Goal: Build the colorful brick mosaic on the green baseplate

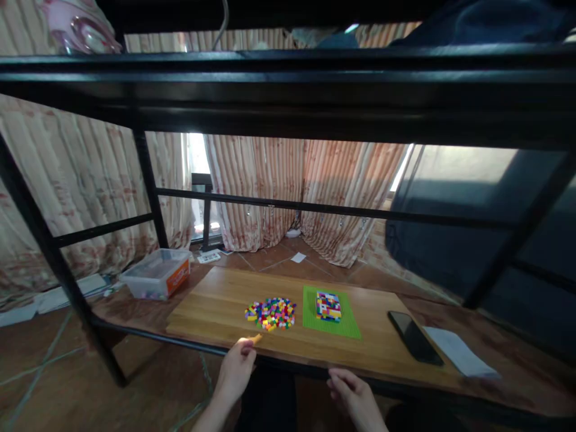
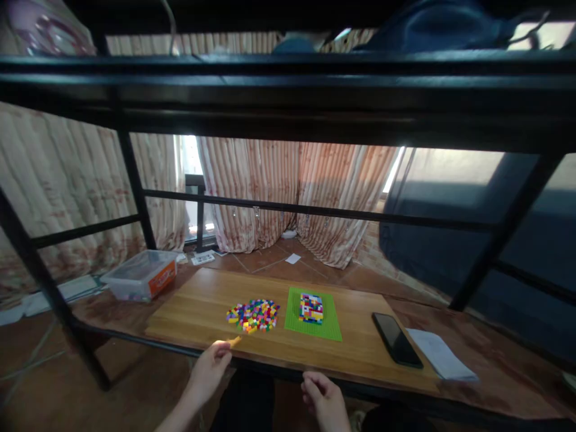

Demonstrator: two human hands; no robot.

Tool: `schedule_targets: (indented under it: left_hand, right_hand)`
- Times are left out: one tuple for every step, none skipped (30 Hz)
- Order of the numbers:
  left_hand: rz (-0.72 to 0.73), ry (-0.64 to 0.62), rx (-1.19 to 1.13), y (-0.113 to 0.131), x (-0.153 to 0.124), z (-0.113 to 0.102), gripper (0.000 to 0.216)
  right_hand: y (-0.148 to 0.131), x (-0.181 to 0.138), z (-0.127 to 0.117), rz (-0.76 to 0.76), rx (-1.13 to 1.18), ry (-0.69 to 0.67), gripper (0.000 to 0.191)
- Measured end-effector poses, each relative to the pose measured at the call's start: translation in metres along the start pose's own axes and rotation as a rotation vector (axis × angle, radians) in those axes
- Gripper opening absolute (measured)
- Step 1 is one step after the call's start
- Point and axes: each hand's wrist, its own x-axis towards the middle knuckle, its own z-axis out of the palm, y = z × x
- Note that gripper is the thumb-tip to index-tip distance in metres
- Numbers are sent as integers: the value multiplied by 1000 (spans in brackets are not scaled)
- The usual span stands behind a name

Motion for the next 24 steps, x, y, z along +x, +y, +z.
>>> schedule_targets:
  left_hand:
    - [61, 3, 103, 3, 1, -1, 22]
    - [99, -1, 211, 5, 3, -2, 25]
    - [115, -2, 311, 7, 5, -3, 29]
    - [121, 2, 388, 8, 9, -4, 33]
    - [128, 14, 449, 8, 13, -4, 37]
    - [149, 39, 494, 7, 17, -5, 41]
    - [181, 74, 526, 6, 22, -5, 43]
    - [216, 113, 546, 4, 28, -5, 45]
    - [246, 148, 560, 2, 34, -4, 47]
    - [270, 175, 567, 0, 40, -4, 49]
    - [283, 194, 570, -1, 46, -3, 50]
    - [291, 203, 572, -3, 51, -2, 50]
    - [296, 209, 574, -4, 56, -1, 50]
    - [299, 210, 577, -5, 60, 0, 49]
    - [304, 211, 580, -6, 64, 2, 48]
    - [312, 210, 582, -7, 67, 3, 47]
    - [323, 208, 581, -8, 69, 5, 46]
    - [335, 206, 578, -10, 71, 6, 43]
    - [347, 205, 572, -11, 72, 8, 41]
    - [358, 204, 566, -13, 73, 9, 39]
    - [366, 202, 562, -14, 74, 11, 37]
    - [372, 195, 562, -15, 75, 12, 35]
    - [375, 187, 564, -16, 75, 13, 34]
    - [377, 176, 568, -16, 76, 13, 34]
  right_hand:
    - [0, 3, 7, -50, -45, -11, 42]
    - [-1, 5, 15, -110, -96, -19, 40]
    - [-2, 7, 24, -175, -151, -27, 37]
    - [-4, 9, 32, -245, -208, -31, 34]
    - [-7, 11, 42, -318, -267, -37, 31]
    - [-10, 13, 52, -388, -328, -37, 28]
    - [-14, 15, 64, -443, -386, -45, 25]
    - [-19, 18, 75, -484, -442, -58, 25]
    - [-24, 22, 88, -519, -491, -84, 25]
    - [-29, 26, 100, -552, -540, -122, 25]
    - [-33, 30, 112, -589, -587, -157, 25]
    - [-37, 36, 124, -631, -630, -172, 26]
    - [-40, 41, 134, -668, -680, -168, 26]
    - [-42, 47, 143, -700, -736, -140, 24]
    - [-42, 53, 151, -733, -791, -119, 23]
    - [-42, 58, 157, -764, -840, -98, 22]
    - [-39, 63, 161, -792, -882, -83, 21]
    - [-36, 68, 164, -814, -917, -74, 20]
    - [-33, 72, 166, -828, -944, -66, 19]
    - [-29, 76, 168, -835, -966, -61, 17]
    - [-25, 79, 169, -838, -981, -58, 15]
    - [-22, 81, 169, -837, -991, -55, 14]
    - [-20, 82, 170, -836, -997, -51, 12]
    - [-18, 84, 171, -835, -998, -47, 12]
